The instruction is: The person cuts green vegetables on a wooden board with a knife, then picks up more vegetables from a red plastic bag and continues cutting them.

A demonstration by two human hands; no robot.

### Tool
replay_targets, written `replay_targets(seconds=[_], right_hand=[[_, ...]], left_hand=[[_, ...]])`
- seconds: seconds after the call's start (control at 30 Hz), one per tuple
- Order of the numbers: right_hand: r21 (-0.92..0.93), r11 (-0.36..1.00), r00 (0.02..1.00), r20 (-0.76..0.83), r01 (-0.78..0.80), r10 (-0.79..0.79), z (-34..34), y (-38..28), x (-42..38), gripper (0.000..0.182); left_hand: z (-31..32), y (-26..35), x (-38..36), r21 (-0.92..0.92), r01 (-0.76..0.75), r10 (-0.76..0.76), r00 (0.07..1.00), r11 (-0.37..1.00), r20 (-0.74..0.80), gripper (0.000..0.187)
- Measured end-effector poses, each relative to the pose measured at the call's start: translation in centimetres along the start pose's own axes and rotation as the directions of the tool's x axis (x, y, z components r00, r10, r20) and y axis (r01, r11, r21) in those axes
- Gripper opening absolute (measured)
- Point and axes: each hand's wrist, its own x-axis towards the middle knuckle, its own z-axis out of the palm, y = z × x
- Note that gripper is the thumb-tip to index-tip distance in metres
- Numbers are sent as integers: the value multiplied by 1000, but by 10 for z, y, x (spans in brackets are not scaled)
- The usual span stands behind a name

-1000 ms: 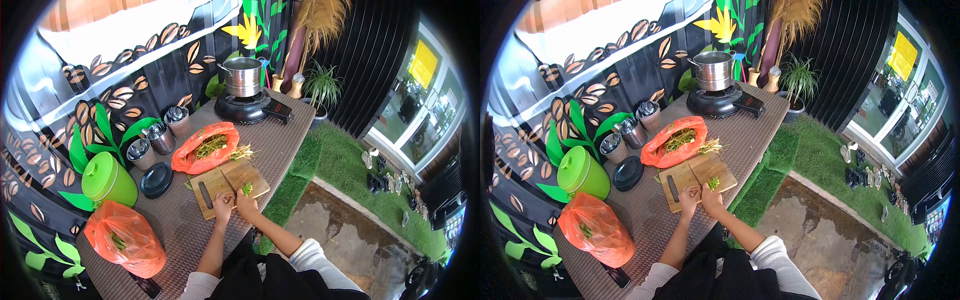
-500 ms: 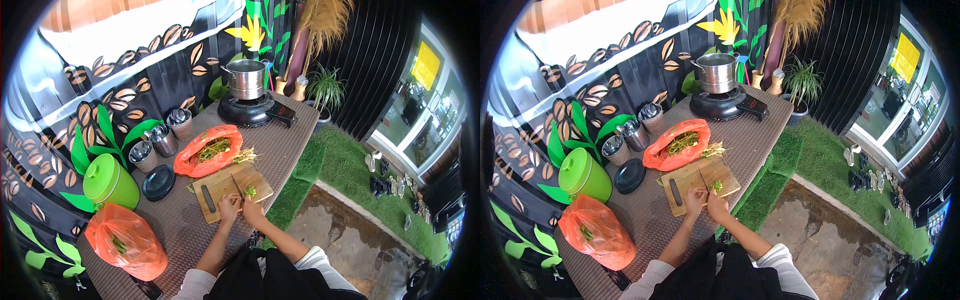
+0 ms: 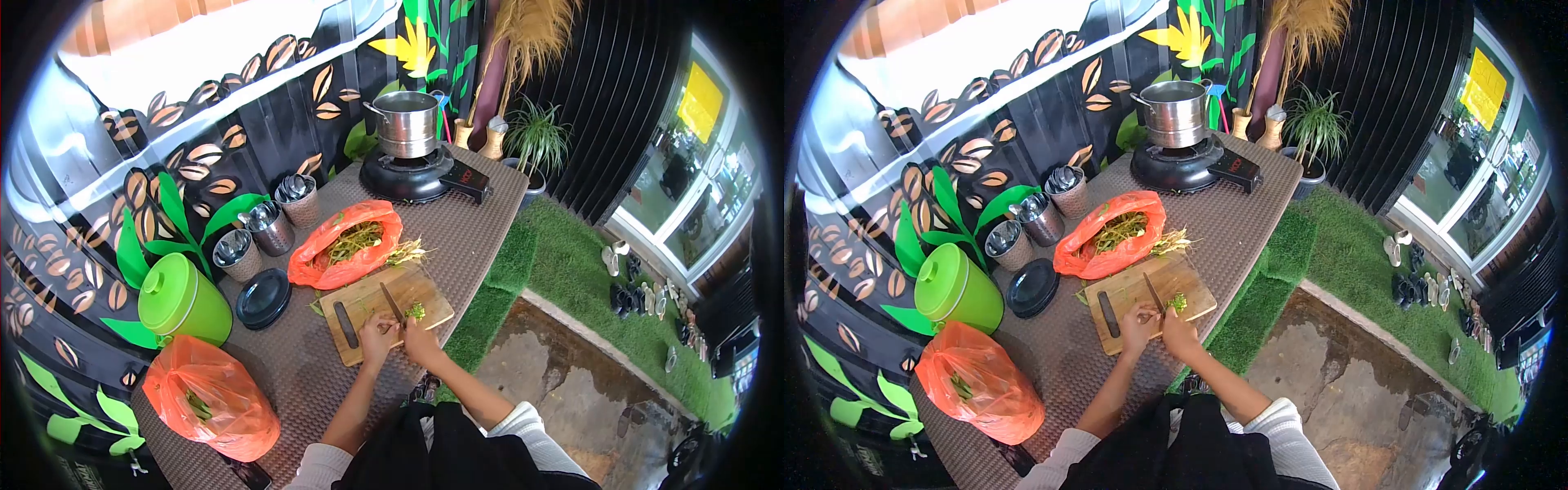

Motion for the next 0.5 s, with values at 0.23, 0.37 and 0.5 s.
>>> replay_targets(seconds=[0.23, 0.37, 0.5], right_hand=[[68, 993, 992, 97, -91, 85, -8, -12, 8, 28], [106, 993, 993, 111, -51, 40, -6, 0, 10, 26], [65, 988, 988, 77, -137, 132, 7, -13, -3, 26]], left_hand=[[-5, 4, -6, 150, -196, 190, 980, 969, 50, 21], [-8, 7, -5, 116, -210, 202, 976, 971, 83, 20], [-8, 13, -7, 112, -128, 125, 992, 985, 36, 18]])
